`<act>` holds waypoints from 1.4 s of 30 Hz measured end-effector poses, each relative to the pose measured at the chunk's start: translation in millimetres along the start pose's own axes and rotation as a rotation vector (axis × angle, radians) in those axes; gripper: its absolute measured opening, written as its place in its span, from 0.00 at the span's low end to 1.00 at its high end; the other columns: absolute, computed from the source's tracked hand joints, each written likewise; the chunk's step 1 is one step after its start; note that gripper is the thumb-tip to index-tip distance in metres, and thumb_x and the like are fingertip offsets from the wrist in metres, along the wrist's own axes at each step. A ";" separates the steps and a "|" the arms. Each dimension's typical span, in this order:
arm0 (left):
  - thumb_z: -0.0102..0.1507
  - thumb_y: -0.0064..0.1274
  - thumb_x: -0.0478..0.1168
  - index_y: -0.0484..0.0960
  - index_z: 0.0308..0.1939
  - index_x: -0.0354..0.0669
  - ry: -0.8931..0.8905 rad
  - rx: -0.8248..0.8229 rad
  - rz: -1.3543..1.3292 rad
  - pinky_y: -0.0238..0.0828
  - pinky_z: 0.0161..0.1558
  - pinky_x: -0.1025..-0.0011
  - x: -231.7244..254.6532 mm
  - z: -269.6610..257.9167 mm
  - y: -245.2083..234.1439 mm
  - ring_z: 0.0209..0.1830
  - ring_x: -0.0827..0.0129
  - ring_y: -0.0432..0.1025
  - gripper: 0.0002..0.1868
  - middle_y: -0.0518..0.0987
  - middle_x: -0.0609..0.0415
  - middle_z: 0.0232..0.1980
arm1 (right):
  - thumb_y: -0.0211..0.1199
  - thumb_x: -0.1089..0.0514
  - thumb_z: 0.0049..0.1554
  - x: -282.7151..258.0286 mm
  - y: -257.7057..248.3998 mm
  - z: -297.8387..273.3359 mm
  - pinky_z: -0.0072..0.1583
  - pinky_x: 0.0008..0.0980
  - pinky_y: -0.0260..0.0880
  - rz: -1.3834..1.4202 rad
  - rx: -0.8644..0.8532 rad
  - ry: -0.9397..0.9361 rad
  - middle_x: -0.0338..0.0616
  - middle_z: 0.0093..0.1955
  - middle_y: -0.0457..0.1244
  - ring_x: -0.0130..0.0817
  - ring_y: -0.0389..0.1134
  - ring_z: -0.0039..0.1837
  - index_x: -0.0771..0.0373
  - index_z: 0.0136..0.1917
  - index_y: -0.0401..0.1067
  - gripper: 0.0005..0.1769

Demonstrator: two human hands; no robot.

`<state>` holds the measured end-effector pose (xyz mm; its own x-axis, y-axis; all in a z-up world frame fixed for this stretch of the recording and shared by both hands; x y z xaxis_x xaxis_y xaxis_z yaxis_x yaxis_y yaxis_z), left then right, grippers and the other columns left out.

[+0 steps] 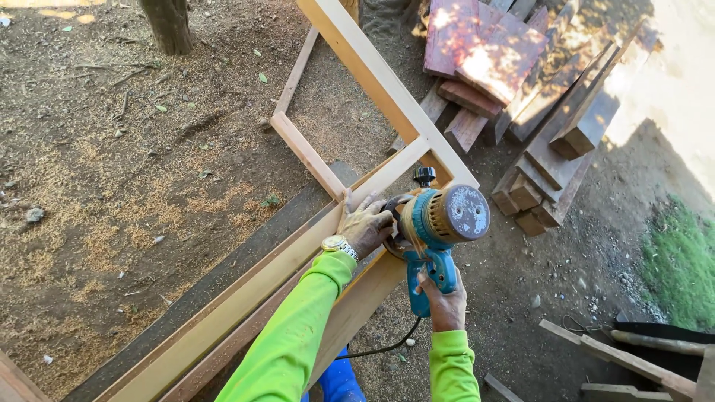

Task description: The person uses a handheld electric router to trim and smooth the edges of a wooden frame resting on the ground. They guide the router along the frame rails, reposition the frame and themselves to reach different sides, and continue routing the edges.

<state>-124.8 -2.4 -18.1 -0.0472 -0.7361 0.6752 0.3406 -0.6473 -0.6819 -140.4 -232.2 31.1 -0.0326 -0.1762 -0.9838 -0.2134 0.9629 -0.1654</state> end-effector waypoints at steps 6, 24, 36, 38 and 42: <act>0.62 0.56 0.52 0.83 0.44 0.60 -0.008 -0.026 0.012 0.20 0.71 0.22 2.8 -19.2 -12.9 0.78 0.53 0.58 0.09 0.75 0.55 0.67 | 0.70 0.66 0.51 8.6 5.1 -19.1 0.45 0.35 0.73 -0.004 0.018 0.015 0.43 0.47 0.69 0.31 0.69 0.41 0.63 0.63 0.71 0.26; 0.60 0.59 0.48 0.83 0.43 0.61 0.002 -0.045 0.031 0.25 0.70 0.22 5.7 -71.6 -41.3 0.77 0.53 0.58 0.08 0.75 0.59 0.64 | 0.71 0.64 0.50 25.4 18.2 -67.8 0.49 0.31 0.73 -0.018 -0.047 0.033 0.40 0.50 0.69 0.27 0.70 0.44 0.60 0.68 0.68 0.33; 0.59 0.61 0.47 0.83 0.41 0.57 -0.026 -0.041 0.050 0.26 0.70 0.22 -3.8 -105.2 -49.2 0.78 0.53 0.55 0.08 0.74 0.56 0.66 | 0.72 0.63 0.48 26.2 32.3 -100.1 0.57 0.32 0.73 -0.074 -0.069 0.065 0.39 0.57 0.69 0.26 0.70 0.54 0.60 0.69 0.67 0.36; 0.59 0.61 0.47 0.83 0.40 0.57 -0.046 -0.036 0.050 0.25 0.70 0.22 -6.2 -110.6 -51.1 0.78 0.53 0.55 0.07 0.75 0.57 0.66 | 0.73 0.63 0.48 31.5 33.8 -104.4 0.57 0.33 0.73 -0.050 -0.086 0.091 0.40 0.57 0.68 0.27 0.69 0.54 0.60 0.70 0.67 0.36; 0.59 0.61 0.49 0.83 0.42 0.57 -0.035 0.000 0.038 0.27 0.69 0.22 -7.2 -123.2 -54.5 0.77 0.52 0.56 0.09 0.75 0.55 0.65 | 0.73 0.63 0.49 22.6 36.8 -113.0 0.61 0.32 0.72 -0.098 -0.098 0.023 0.40 0.59 0.69 0.27 0.70 0.58 0.61 0.69 0.67 0.35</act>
<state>-258.7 13.8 -20.4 -0.0018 -0.7526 0.6585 0.3411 -0.6194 -0.7071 -259.3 -223.8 10.6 -0.0291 -0.2745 -0.9611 -0.3109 0.9163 -0.2523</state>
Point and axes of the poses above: each hand's wrist, its own z-axis towards the middle knuckle, its own y-axis out of the palm, x = y × z, the point moved 6 cm from there along z, towards the middle knuckle
